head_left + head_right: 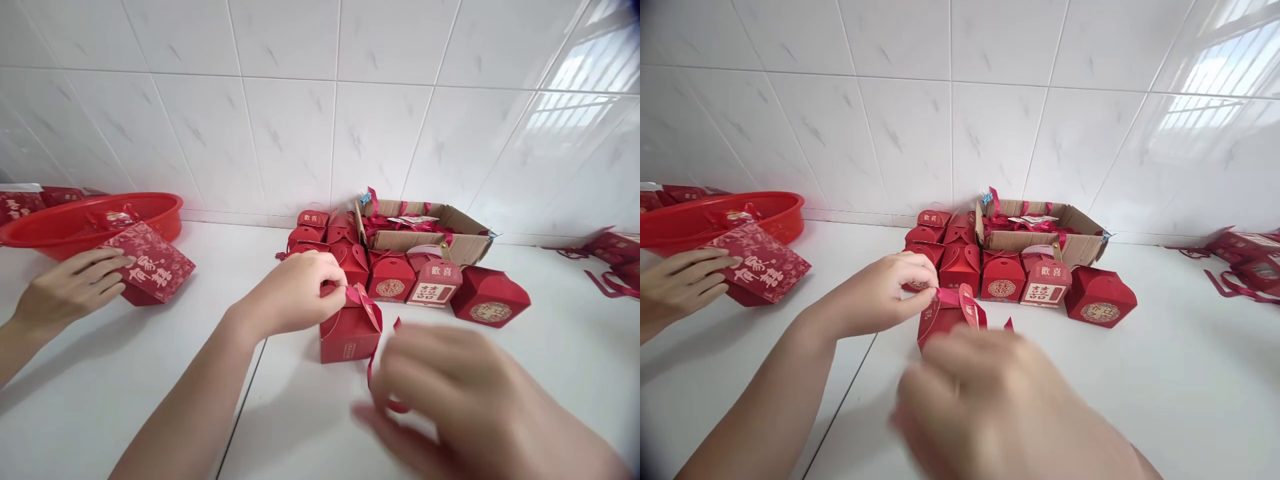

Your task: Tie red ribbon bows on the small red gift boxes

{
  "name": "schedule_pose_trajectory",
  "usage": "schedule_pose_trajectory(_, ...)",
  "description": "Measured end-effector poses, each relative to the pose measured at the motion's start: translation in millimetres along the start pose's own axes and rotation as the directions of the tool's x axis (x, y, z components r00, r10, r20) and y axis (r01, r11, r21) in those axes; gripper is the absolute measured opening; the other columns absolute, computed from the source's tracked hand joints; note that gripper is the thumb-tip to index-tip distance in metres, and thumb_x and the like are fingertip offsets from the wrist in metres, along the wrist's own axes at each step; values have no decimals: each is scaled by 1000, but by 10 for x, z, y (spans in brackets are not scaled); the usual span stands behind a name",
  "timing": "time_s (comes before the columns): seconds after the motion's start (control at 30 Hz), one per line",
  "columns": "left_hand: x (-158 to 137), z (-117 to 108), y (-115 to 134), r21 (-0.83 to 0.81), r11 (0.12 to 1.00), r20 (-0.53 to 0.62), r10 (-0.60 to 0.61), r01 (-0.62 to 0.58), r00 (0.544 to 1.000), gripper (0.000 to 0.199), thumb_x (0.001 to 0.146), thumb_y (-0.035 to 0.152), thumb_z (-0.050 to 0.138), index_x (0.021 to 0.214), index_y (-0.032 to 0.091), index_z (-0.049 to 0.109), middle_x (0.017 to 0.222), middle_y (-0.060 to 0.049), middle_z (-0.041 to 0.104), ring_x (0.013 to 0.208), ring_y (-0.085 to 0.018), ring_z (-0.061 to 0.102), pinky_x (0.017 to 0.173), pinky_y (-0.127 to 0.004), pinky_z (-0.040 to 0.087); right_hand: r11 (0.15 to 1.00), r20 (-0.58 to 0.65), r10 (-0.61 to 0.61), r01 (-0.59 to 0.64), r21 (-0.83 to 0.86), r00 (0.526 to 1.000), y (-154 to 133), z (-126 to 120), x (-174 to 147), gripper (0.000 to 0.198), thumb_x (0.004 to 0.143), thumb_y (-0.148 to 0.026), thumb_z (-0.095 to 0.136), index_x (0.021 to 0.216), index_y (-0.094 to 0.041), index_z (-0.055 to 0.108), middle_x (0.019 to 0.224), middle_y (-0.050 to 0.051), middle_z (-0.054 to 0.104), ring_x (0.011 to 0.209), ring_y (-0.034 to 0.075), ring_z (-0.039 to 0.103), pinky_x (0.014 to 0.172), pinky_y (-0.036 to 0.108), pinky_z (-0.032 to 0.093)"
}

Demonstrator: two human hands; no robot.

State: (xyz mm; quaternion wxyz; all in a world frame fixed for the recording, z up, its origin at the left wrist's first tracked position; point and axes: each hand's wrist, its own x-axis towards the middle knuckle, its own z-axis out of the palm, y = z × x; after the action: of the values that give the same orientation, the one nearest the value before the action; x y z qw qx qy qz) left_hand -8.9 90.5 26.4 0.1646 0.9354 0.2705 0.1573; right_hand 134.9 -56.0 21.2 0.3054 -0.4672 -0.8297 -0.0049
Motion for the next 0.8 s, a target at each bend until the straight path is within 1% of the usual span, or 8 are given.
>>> schedule_pose_trajectory(0.13,-41,-75,-49,-28,999,-46,19,-20,999,18,80,24,49,68,22,63,77,-1,62,71,-17,55,60,-28,41,946,-93,212,-229,-229,973,365,82,213,19,90,-32,50,78,-19,54,71,2,55,54,12,44,45,26,30)
schedule_pose_trajectory(0.27,-103,-126,-47,-35,999,-67,33,-35,997,19,80,25,50,71,23,66,77,-1,62,69,-17,56,59,-27,41,913,-102,277,-295,-281,955,473,163,308,26,89,-43,52,86,-17,57,81,3,58,54,11,43,42,24,25)
schedule_pose_trajectory(0.33,-135,-138,-25,-28,998,-62,47,-49,997,19,82,24,49,72,24,66,77,-1,62,70,-16,56,58,-26,41,930,-104,266,-283,-232,958,482,180,318,27,88,-44,53,92,-17,59,87,3,59,57,11,45,43,24,28)
schedule_pose_trajectory(0.43,-182,-161,13,-30,997,-51,72,-74,996,21,84,25,48,73,23,65,76,0,61,68,-15,55,56,-24,40,972,-62,232,-234,-20,971,517,171,321,27,89,-44,55,99,-20,61,96,3,61,70,12,54,52,24,39)
schedule_pose_trajectory(0.5,-214,-184,35,-31,996,-41,87,-88,995,21,85,25,47,75,23,66,77,0,61,68,-14,56,55,-23,40,968,-18,210,-205,146,978,554,154,326,25,89,-43,56,101,-23,62,99,2,61,80,13,58,61,24,44)
schedule_pose_trajectory(0.57,-245,-208,53,-27,994,-45,102,-104,994,21,87,25,47,79,24,66,78,0,61,69,-14,56,56,-23,41,951,-1,195,-189,244,981,585,140,331,23,88,-41,57,102,-24,62,100,2,62,87,14,59,68,24,47)
schedule_pose_trajectory(0.7,-283,-232,85,-40,990,-79,128,-132,989,22,89,27,47,83,24,67,79,0,62,71,-14,57,60,-22,45,950,-34,134,-119,290,990,620,149,338,21,95,-34,46,101,-21,62,104,3,60,92,12,59,76,25,49)
schedule_pose_trajectory(0.8,-283,-221,107,-73,985,-93,147,-154,985,21,89,28,47,85,25,67,82,0,63,74,-14,58,63,-23,47,959,-123,5,30,281,992,650,190,347,23,98,-25,39,104,-18,60,104,6,59,93,12,59,80,26,50)
